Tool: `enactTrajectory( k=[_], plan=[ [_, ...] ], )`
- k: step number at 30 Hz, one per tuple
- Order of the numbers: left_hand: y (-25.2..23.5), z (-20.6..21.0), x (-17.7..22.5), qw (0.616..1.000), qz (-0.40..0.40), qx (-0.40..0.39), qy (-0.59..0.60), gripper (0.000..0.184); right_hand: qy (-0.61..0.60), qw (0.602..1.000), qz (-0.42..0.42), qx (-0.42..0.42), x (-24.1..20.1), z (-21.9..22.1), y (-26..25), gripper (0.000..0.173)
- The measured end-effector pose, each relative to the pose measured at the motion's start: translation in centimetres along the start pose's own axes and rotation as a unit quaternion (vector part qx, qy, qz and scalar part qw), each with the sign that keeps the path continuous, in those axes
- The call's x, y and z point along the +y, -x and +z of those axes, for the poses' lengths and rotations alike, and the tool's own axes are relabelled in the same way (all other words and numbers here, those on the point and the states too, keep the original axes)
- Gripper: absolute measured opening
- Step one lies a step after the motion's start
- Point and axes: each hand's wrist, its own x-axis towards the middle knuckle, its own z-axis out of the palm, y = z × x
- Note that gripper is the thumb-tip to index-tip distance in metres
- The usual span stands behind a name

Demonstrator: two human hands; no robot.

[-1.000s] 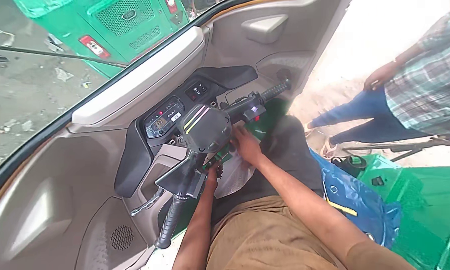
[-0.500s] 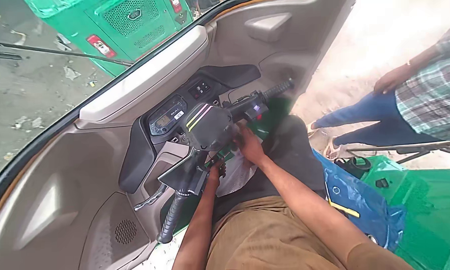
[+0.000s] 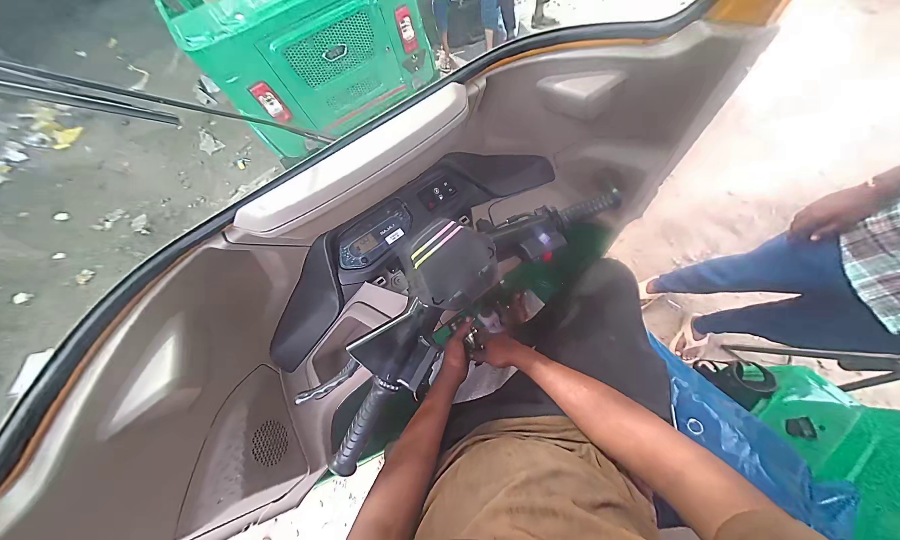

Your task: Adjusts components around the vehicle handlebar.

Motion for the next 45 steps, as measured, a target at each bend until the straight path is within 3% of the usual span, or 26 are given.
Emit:
enactTrajectory(
  k=[5,12,16,22,24,26,28,32,37,40,45],
  plan=[
    [0.3,1.2,0.0,0.998,-0.016,0.012,0.065,0.049,0.009,0.999,0.019,0.037,-0.1,0.2,-0.4,0.048],
    [0.5,1.4,-0.4,0.998,0.009,0.059,0.023,0.051,0.163,0.974,0.114,0.109,-3.0,1.5,1.1,0.044],
    [1.0,1.3,0.0,0.998,-0.005,0.048,0.036,0.046,0.046,0.995,0.087,0.032,-0.8,1.2,-0.3,0.042],
    [2.3,1.4,0.7,0.998,0.018,0.049,0.036,0.039,-0.070,0.988,0.117,-0.078,-0.9,0.4,0.3,0.039],
    [2.1,1.3,0.9,0.998,0.008,0.048,0.049,0.038,-0.060,0.984,0.124,-0.115,-0.6,0.3,0.7,0.032],
    [2.1,1.0,1.2,0.996,-0.025,0.064,0.051,0.037,0.025,0.983,0.130,-0.126,0.0,1.0,0.5,0.031],
    [2.5,0.8,1.1,0.996,-0.033,0.066,0.043,0.037,0.012,0.989,0.134,-0.065,0.2,1.1,0.6,0.031],
    [2.4,0.1,0.8,0.999,-0.012,0.029,0.020,0.042,0.001,0.996,0.089,0.012,0.8,0.2,-0.4,0.055],
    [1.4,-0.1,0.4,0.999,0.017,-0.046,-0.011,0.044,-0.111,0.991,0.036,0.061,0.5,1.1,-0.6,0.033],
    [1.8,-0.5,0.3,0.999,-0.002,-0.017,-0.028,0.037,-0.087,0.994,0.053,0.039,-0.1,1.3,0.0,0.028],
    [1.3,0.2,0.2,0.999,0.046,0.026,-0.011,0.031,-0.104,0.990,0.096,0.016,-0.9,0.6,0.0,0.034]
  ],
)
